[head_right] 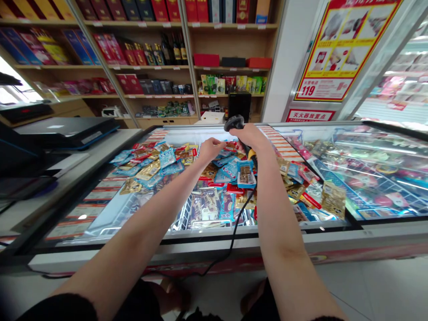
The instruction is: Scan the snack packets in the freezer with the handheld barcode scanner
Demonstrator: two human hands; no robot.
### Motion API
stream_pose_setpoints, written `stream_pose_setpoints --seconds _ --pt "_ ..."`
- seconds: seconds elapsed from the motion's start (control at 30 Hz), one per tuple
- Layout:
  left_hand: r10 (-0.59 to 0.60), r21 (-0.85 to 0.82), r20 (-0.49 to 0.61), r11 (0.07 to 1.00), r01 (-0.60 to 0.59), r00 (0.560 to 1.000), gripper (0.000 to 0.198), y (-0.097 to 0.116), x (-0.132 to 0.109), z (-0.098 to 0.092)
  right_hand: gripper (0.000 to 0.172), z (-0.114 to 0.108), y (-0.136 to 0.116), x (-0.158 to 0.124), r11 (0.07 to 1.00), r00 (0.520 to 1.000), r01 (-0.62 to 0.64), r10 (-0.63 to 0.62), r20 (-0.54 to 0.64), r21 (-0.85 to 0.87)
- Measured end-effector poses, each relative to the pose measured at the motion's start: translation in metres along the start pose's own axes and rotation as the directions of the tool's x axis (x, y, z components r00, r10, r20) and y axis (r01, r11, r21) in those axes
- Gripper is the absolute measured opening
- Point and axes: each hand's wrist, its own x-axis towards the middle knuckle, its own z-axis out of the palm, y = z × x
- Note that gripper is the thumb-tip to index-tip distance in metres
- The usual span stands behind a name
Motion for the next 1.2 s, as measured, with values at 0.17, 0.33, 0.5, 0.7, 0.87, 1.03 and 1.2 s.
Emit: stream_pose_setpoints --seconds 0.17,0.33,0.5,0.7,0.87,1.03,1.2 --pt "0.012 0.051 -0.035 0.999 -0.01 0.999 0.017 -0.019 -0.006 -0.015 0.027 0.015 -0.002 0.002 1.0 0.998 -0.003 0.004 0.056 -0.016" --pt "0.019 0.164 -0.091 0.986 -0.004 0.996 0.017 -0.05 -0.007 -0.046 0.032 0.033 -0.009 -0.002 0.996 0.994 -0.011 0.021 0.106 -0.086" --pt "-0.056 0.291 -0.199 0.95 0.113 0.978 0.026 -0.086 -0.005 -0.089 0.032 0.064 -0.016 -0.007 0.997 0.984 0.031 -0.019 0.177 -0.064" --pt "-0.197 0.34 -0.251 0.899 0.277 0.948 0.042 -0.128 -0.005 -0.13 0.038 0.108 -0.017 -0.005 0.998 0.95 0.068 -0.064 0.305 -0.001" --pt "-0.271 0.344 -0.217 0.878 0.333 0.938 0.072 -0.144 -0.006 -0.143 0.041 0.126 -0.012 -0.004 0.989 0.916 0.143 -0.119 0.382 -0.036" --pt "-0.248 0.331 -0.204 0.893 0.305 0.947 0.085 -0.145 -0.006 -0.141 0.039 0.13 -0.012 -0.008 0.991 0.922 0.122 -0.091 0.378 -0.061" --pt "-0.261 0.287 -0.208 0.905 0.314 0.943 0.059 -0.149 -0.003 -0.138 0.038 0.13 -0.014 -0.01 0.992 0.923 0.115 -0.086 0.376 -0.057"
